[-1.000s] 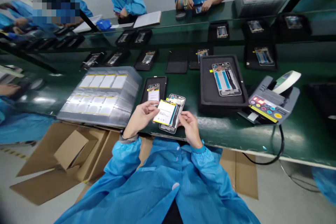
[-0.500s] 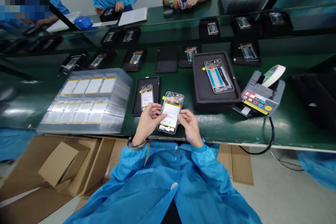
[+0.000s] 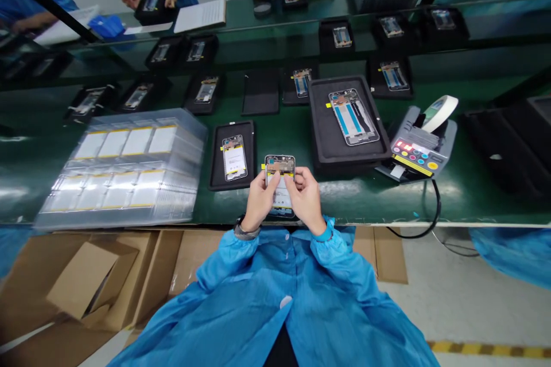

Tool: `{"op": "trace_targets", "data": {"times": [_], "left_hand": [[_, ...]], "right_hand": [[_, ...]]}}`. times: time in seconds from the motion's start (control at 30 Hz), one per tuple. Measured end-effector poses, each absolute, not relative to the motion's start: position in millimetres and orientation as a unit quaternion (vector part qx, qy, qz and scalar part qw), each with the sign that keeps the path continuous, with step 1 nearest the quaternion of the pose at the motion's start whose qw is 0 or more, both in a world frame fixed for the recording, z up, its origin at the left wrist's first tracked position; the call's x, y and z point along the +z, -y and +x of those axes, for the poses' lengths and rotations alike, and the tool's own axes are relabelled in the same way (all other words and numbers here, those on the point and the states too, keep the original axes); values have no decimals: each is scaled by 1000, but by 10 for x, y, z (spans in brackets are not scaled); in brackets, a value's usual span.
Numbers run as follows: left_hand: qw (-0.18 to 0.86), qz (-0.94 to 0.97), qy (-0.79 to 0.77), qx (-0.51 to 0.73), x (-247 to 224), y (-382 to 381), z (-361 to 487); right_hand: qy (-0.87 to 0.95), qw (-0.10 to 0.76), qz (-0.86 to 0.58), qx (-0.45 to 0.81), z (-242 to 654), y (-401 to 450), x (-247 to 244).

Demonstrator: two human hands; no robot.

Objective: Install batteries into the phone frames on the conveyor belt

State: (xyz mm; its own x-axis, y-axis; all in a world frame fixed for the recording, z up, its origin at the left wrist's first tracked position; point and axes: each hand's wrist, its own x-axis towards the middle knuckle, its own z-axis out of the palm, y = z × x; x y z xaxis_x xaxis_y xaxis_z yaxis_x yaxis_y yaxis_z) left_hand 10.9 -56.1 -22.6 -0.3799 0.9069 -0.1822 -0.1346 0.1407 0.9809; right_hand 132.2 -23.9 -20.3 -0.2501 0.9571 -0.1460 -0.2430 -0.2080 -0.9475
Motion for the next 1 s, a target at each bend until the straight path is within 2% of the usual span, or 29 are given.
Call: {"op": "trace_targets", "data": {"times": [0.27,0.73,1.0], "left_hand": [[417,342,-618,572,-196,582,128],[413,344,-624,567,-144,597,129],[395,335,-645,562,-162,556,161]], "right_hand": [[464,459,-438,619,1331,281,-148],[491,454,-450,591,1344,342,-115],[506,489,-484,521,1298,339,-205]]}}
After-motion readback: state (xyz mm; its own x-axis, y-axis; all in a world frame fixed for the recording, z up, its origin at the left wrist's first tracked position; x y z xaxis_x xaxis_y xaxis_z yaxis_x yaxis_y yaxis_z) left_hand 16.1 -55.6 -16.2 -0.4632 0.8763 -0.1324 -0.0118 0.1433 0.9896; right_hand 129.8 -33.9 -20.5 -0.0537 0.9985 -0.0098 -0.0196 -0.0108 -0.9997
